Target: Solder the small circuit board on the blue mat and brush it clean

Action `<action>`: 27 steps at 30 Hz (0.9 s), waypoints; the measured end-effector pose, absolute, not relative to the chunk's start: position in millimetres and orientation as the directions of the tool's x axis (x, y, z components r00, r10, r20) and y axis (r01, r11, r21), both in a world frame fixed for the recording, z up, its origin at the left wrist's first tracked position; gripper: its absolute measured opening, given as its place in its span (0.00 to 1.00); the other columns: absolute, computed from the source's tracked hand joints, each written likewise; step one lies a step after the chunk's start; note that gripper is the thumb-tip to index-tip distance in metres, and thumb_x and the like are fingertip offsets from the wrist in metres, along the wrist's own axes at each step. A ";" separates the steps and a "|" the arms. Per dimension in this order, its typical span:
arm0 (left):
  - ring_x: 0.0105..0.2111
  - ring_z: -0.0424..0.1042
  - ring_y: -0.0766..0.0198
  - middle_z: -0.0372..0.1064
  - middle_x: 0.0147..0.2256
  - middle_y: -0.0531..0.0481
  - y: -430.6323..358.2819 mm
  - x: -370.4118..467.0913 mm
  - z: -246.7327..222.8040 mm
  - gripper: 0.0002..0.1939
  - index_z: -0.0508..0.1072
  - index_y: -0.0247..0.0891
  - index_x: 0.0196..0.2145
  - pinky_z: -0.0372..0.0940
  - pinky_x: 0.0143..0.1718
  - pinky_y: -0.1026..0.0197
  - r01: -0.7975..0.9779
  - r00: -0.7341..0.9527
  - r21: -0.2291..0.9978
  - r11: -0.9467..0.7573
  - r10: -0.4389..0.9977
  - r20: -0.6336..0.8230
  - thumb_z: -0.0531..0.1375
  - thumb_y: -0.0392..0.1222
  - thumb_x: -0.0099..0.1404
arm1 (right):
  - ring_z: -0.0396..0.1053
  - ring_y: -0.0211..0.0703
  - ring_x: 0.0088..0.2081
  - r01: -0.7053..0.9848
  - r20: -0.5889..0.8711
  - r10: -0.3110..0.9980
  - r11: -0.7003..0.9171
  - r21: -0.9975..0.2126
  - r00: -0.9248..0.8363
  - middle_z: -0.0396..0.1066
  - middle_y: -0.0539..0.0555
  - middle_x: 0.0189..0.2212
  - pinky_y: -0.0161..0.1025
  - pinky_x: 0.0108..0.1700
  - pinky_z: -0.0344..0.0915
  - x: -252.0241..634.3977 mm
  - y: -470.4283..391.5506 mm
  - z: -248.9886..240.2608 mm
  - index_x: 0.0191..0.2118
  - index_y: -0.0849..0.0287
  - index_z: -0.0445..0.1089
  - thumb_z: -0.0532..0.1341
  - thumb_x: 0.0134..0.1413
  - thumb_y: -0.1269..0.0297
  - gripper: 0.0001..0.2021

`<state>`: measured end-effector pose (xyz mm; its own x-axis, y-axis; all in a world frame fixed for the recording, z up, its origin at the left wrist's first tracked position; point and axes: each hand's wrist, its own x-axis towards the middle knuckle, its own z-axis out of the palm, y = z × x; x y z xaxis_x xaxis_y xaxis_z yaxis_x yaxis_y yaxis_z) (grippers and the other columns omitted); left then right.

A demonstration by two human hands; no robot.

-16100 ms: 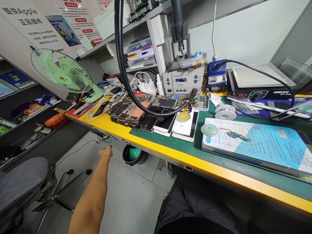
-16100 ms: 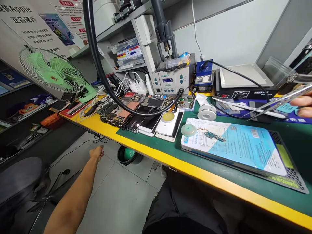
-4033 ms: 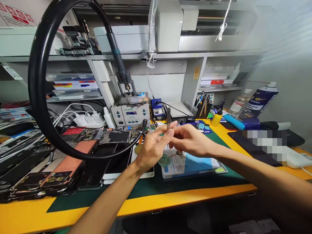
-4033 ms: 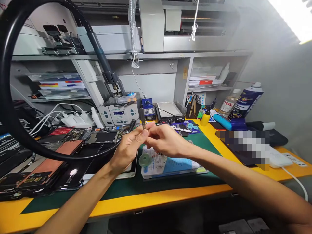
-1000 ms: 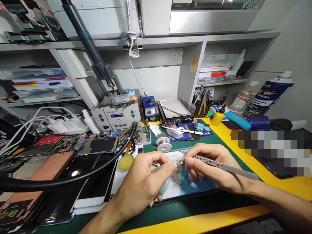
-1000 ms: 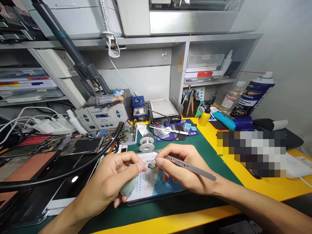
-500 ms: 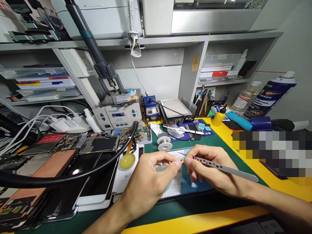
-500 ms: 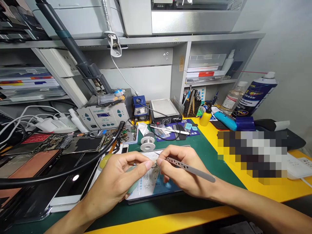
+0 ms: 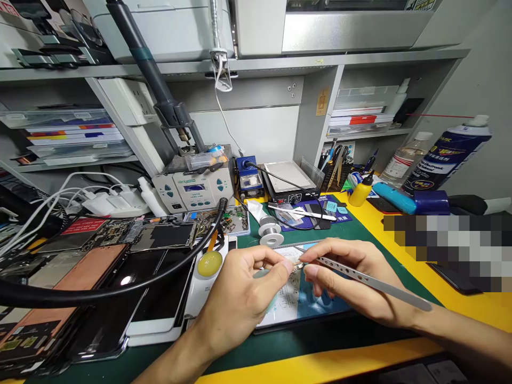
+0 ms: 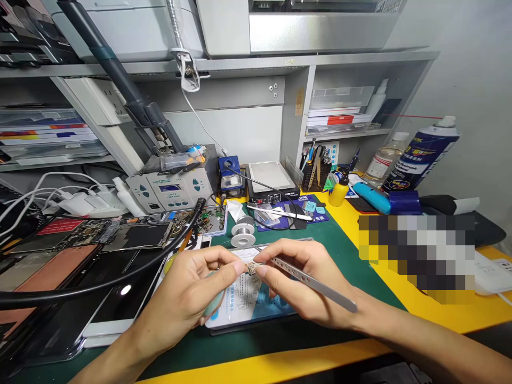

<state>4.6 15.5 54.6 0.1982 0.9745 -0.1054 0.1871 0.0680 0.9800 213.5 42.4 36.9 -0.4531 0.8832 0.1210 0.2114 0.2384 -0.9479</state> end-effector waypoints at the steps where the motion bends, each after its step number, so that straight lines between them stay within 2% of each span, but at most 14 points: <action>1: 0.11 0.54 0.71 0.57 0.11 0.59 15.4 5.1 55.6 0.12 0.76 0.36 0.28 0.51 0.14 0.68 0.199 0.199 0.977 0.074 0.973 -0.115 0.62 0.48 0.62 | 0.70 0.39 0.23 0.228 0.146 0.876 0.276 -0.934 -0.460 0.74 0.53 0.23 0.34 0.25 0.67 213.4 42.3 36.4 0.38 0.61 0.76 0.65 0.60 0.57 0.11; 11: 0.11 0.54 0.72 0.57 0.12 0.59 16.5 4.8 55.8 0.15 0.76 0.37 0.28 0.50 0.13 0.68 0.228 0.211 0.969 0.093 0.967 -0.143 0.61 0.51 0.63 | 0.70 0.39 0.23 0.283 0.204 0.860 0.364 -0.887 -0.468 0.74 0.53 0.23 0.34 0.25 0.67 214.7 43.0 34.9 0.35 0.60 0.75 0.60 0.64 0.58 0.12; 16: 0.11 0.53 0.71 0.55 0.11 0.59 15.6 5.6 54.3 0.15 0.74 0.37 0.27 0.49 0.14 0.67 0.247 0.210 0.964 0.101 0.965 -0.155 0.60 0.51 0.64 | 0.71 0.40 0.24 0.341 0.337 0.795 0.542 -0.768 -0.504 0.74 0.53 0.23 0.35 0.27 0.67 213.3 43.4 37.1 0.35 0.61 0.76 0.59 0.64 0.63 0.10; 19: 0.16 0.59 0.70 0.64 0.17 0.56 18.6 -0.8 55.3 0.14 0.75 0.37 0.29 0.53 0.19 0.67 0.297 0.189 0.954 0.035 0.977 -0.095 0.60 0.50 0.65 | 0.71 0.39 0.24 0.366 0.426 0.778 0.604 -0.707 -0.462 0.76 0.54 0.25 0.35 0.26 0.67 215.9 45.4 36.8 0.36 0.60 0.75 0.60 0.62 0.66 0.07; 21: 0.26 0.67 0.66 0.72 0.26 0.52 23.1 -8.8 56.4 0.14 0.76 0.37 0.32 0.59 0.26 0.66 0.397 0.135 0.917 -0.038 0.991 -0.017 0.60 0.50 0.66 | 0.72 0.40 0.23 0.385 0.429 0.822 0.559 -0.734 -0.374 0.76 0.53 0.24 0.35 0.25 0.67 219.5 49.2 35.2 0.36 0.58 0.75 0.62 0.61 0.64 0.06; 23: 0.33 0.71 0.62 0.75 0.32 0.50 28.6 -17.1 56.7 0.14 0.77 0.38 0.33 0.60 0.30 0.65 0.545 0.089 0.835 -0.073 0.996 0.029 0.58 0.50 0.67 | 0.72 0.41 0.22 0.353 0.374 0.886 0.454 -0.818 -0.272 0.75 0.53 0.23 0.35 0.23 0.66 223.6 54.8 32.9 0.37 0.57 0.75 0.64 0.61 0.59 0.07; 27: 0.27 0.68 0.62 0.73 0.27 0.52 36.5 -24.0 53.6 0.15 0.77 0.39 0.35 0.57 0.28 0.62 0.718 0.089 0.693 -0.068 0.996 0.005 0.55 0.51 0.68 | 0.70 0.40 0.21 0.199 0.244 0.954 0.278 -0.940 -0.177 0.73 0.51 0.23 0.35 0.21 0.65 229.2 66.1 30.8 0.36 0.57 0.75 0.67 0.57 0.54 0.11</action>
<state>-24.0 36.5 53.6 0.0886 0.9961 0.0055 0.7182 -0.0677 0.6926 229.2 66.1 30.8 -0.1768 0.9535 0.2441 0.1993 0.2775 -0.9398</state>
